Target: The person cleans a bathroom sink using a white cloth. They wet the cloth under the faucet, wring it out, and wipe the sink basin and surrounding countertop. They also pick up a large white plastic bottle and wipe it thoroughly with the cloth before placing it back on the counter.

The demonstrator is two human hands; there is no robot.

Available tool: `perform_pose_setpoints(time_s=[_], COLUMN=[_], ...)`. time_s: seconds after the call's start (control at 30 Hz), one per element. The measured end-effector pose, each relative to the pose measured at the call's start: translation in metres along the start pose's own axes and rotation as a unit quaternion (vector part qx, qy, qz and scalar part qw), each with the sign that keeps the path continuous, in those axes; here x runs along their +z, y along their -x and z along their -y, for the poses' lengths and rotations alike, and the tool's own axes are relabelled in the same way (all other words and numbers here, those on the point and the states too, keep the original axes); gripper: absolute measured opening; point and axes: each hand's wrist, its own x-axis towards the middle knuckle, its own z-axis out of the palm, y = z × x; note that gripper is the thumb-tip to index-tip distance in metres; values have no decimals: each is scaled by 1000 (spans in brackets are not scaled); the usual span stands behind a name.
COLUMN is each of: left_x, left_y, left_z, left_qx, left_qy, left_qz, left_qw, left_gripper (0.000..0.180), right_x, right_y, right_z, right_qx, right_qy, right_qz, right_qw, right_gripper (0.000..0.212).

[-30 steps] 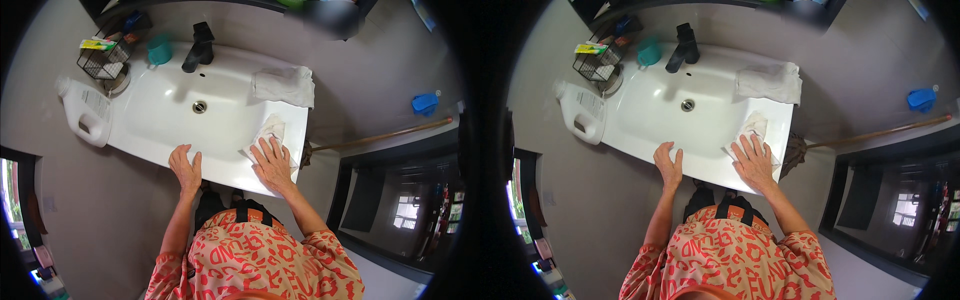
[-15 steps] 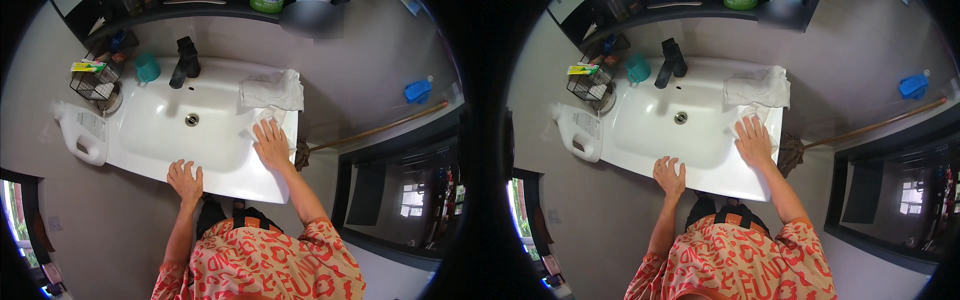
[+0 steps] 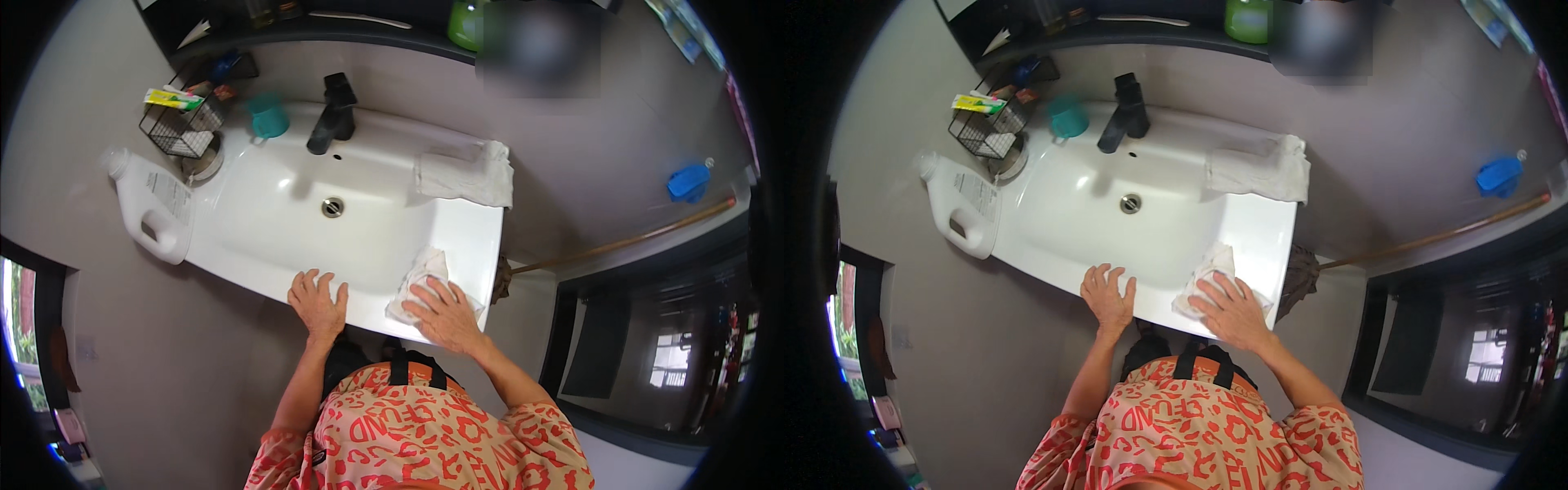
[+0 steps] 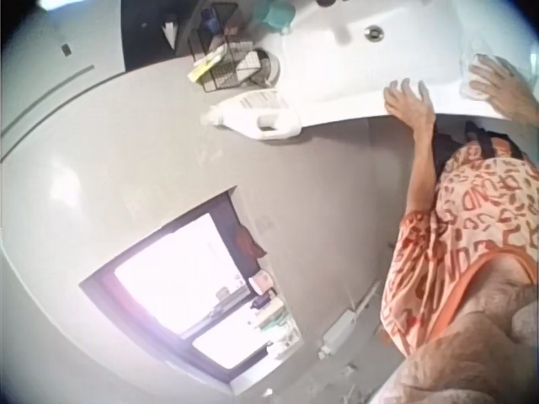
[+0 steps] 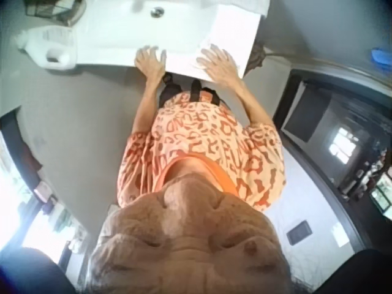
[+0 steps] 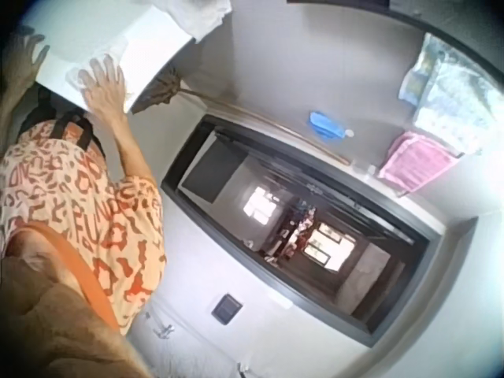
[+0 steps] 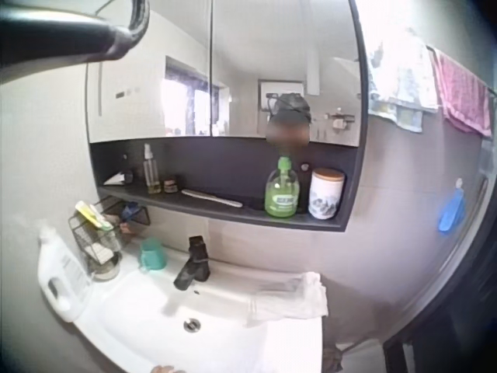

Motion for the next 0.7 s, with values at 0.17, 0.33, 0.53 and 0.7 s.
perform_pose_setpoints(time_s=[0.17, 0.33, 0.53, 0.7], left_x=[-2, -8, -24, -21], left_y=[0, -1, -24, -54], left_z=[4, 8, 32, 71], left_qx=[4, 19, 119, 144], left_qy=[17, 22, 89, 177], left_qz=[17, 54, 151, 226], left_qw=[1000, 998, 977, 947], left_gripper=[32, 36, 44, 37], right_x=[10, 35, 75, 114], right_y=[-66, -124, -181, -173], right_z=[-25, -73, -116, -87], right_qx=[1, 4, 39, 112], right_qy=[-18, 98, 245, 152], right_qz=[-53, 8, -88, 81], right_qw=[998, 995, 965, 979], right_gripper=[24, 19, 24, 35])
